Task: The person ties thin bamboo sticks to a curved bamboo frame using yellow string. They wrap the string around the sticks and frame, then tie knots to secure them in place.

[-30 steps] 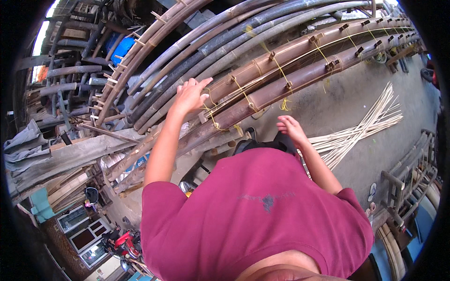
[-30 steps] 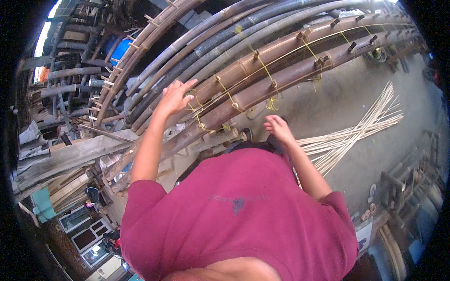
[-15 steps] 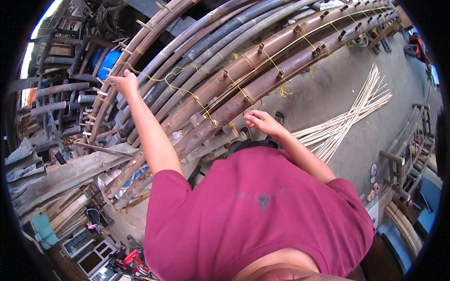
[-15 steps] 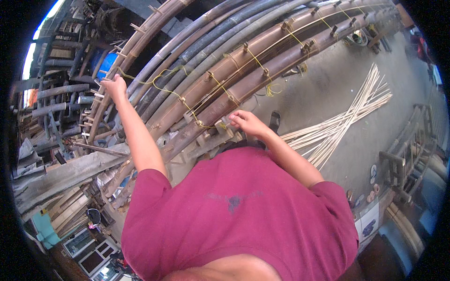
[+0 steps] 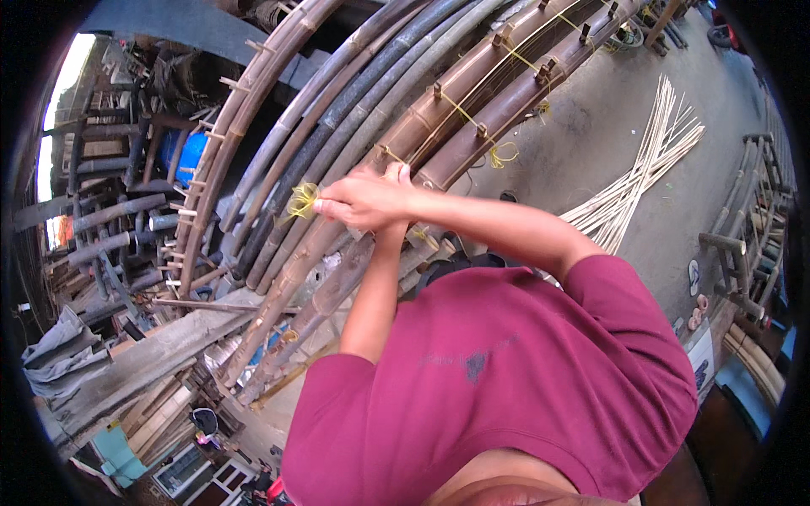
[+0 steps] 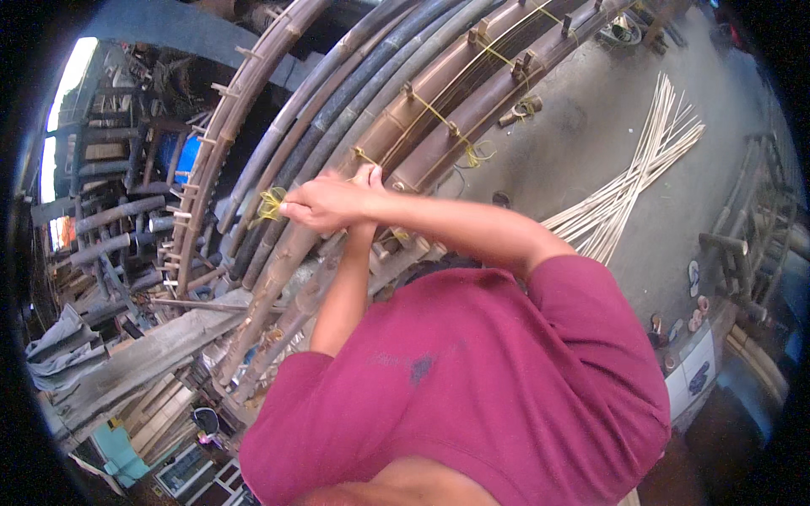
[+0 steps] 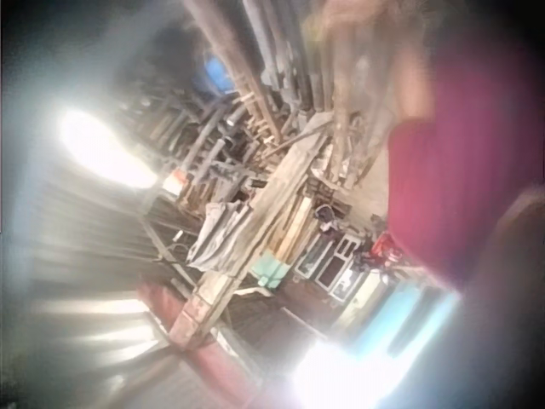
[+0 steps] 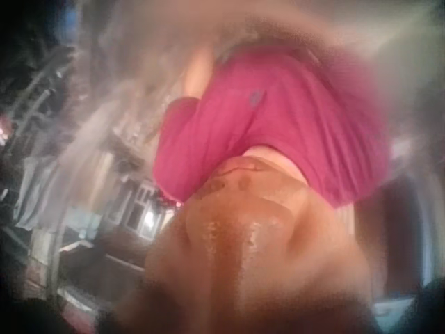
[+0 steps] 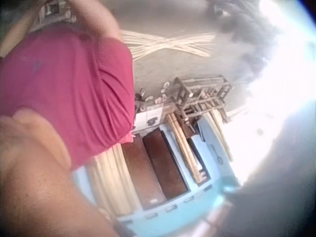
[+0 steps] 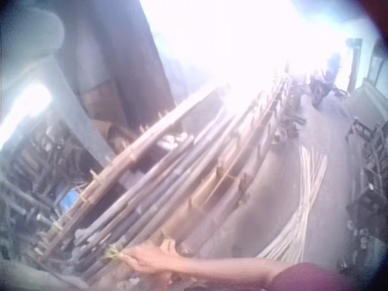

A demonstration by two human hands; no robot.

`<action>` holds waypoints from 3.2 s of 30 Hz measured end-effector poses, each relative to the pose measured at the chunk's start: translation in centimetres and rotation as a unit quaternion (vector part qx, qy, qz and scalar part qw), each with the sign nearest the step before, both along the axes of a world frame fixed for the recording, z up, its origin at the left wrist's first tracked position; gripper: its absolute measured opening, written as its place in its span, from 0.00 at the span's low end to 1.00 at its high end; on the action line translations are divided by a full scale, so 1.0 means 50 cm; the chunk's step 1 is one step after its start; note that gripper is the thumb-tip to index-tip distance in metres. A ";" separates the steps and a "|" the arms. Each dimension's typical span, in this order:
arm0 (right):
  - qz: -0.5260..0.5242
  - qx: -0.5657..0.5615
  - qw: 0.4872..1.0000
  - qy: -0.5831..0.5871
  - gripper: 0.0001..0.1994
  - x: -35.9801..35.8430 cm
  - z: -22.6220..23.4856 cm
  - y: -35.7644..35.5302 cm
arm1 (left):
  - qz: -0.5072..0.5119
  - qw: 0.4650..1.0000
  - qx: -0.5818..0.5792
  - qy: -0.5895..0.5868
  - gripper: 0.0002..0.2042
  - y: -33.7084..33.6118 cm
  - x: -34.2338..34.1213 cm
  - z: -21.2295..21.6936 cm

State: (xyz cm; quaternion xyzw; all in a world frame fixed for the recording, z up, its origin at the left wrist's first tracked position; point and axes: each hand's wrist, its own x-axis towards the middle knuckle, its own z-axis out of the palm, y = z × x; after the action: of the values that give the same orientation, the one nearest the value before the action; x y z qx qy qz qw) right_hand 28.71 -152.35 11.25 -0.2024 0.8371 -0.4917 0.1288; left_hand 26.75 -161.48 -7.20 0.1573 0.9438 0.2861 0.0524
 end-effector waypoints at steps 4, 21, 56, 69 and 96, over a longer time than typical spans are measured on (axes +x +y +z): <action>-0.214 0.356 0.892 0.178 0.36 -0.169 -0.220 0.111 | 0.041 0.994 0.038 -0.089 0.16 0.055 0.007 0.123; -0.027 0.086 0.980 0.178 0.16 0.204 -0.356 0.142 | 0.056 0.963 0.247 0.097 0.09 0.088 -0.246 0.179; 0.135 0.051 0.989 0.033 0.21 0.220 -0.223 -0.102 | 0.008 0.983 0.184 0.002 0.12 -0.244 0.094 0.074; -0.073 -0.426 0.876 -0.215 0.20 0.301 -0.252 0.038 | -0.098 0.983 -0.151 -0.019 0.15 -0.251 -0.283 -0.012; -0.839 -0.025 0.295 -0.457 0.12 0.977 -1.574 1.497 | -0.602 0.580 -0.413 -0.361 0.30 1.287 0.622 -0.447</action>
State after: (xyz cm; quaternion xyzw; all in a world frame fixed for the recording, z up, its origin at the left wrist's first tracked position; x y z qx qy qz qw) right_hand 77.58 -77.53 -67.45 0.8638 0.3455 -0.3667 0.0027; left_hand 57.84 -97.12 -29.57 0.5341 0.5525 -0.1989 0.6082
